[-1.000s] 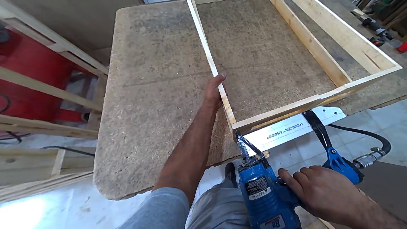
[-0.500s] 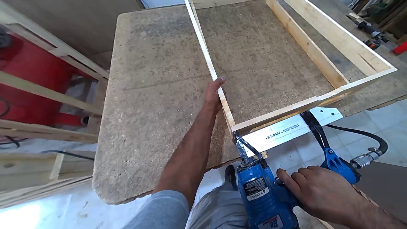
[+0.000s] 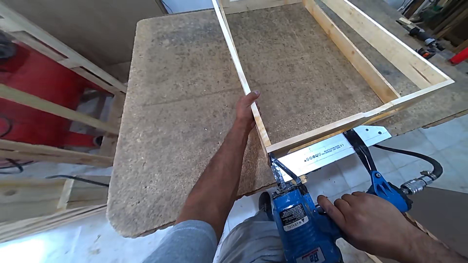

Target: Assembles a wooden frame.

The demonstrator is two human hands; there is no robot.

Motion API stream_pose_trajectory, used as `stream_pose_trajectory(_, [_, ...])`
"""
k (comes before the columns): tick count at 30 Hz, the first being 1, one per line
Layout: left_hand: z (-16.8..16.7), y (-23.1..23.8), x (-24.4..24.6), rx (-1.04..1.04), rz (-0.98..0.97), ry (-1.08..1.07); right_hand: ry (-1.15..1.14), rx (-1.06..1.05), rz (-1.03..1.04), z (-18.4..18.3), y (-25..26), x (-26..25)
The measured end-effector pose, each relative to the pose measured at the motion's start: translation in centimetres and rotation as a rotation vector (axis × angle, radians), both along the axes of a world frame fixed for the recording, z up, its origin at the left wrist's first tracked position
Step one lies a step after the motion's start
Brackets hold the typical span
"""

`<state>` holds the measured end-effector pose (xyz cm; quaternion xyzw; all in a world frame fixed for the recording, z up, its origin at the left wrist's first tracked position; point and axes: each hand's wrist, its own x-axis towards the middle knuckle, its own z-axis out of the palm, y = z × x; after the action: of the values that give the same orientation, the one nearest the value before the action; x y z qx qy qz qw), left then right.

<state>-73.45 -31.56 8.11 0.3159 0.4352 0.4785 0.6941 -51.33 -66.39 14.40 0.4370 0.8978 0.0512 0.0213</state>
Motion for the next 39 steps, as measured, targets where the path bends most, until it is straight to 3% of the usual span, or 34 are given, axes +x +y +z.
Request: stream_pose_trajectory(39, [-0.6,0.1,0.2,0.0,0.018,0.005,0.022,-0.004,-0.039,-1.6,-1.2,-0.3])
